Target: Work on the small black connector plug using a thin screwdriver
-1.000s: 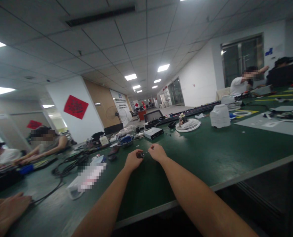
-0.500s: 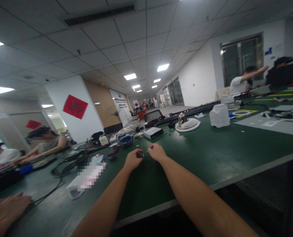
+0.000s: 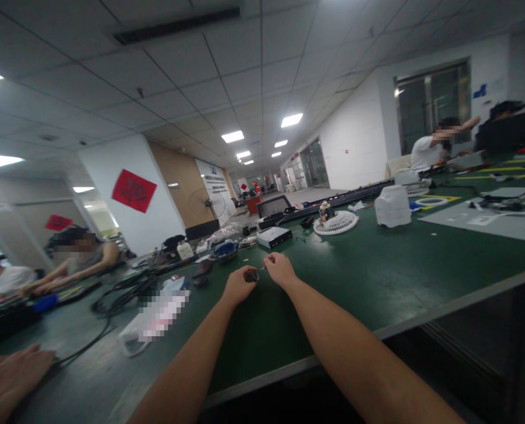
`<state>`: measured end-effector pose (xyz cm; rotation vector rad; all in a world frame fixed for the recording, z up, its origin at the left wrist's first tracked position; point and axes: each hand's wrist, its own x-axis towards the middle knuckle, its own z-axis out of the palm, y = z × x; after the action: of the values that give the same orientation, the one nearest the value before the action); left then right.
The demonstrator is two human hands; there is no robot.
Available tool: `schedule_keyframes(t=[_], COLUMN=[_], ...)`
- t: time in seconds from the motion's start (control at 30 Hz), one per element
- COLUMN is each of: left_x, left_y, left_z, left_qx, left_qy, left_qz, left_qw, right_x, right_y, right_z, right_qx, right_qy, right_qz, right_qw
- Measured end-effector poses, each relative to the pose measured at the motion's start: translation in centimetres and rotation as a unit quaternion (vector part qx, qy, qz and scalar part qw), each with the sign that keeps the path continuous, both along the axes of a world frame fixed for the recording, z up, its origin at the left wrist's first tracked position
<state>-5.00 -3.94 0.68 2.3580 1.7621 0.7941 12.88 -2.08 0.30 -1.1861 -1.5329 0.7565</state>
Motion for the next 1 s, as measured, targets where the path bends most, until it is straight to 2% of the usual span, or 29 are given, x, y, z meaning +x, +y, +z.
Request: schedule_keyframes(t=[0.2,0.47,1.0], left_x=[0.18,0.37,0.4], left_y=[-0.01,-0.21,-0.09], left_z=[-0.12,0.01,-0.04], left_qx=[0.011,0.013,0.028], left_qy=[-0.001,-0.003,0.005], left_qz=[-0.033,-0.044,-0.048], left_qw=[0.999,0.999,0.998], right_x=[-0.23,-0.58,-0.37], right_y=[0.07,0.46,0.46], right_z=[0.14,-0.26,-0.64], right_qx=[-0.024,-0.039,0.026], right_qy=[0.073,0.12,0.067], right_qz=[0.02,0.027,0.015], right_qw=[0.997,0.992,0.997])
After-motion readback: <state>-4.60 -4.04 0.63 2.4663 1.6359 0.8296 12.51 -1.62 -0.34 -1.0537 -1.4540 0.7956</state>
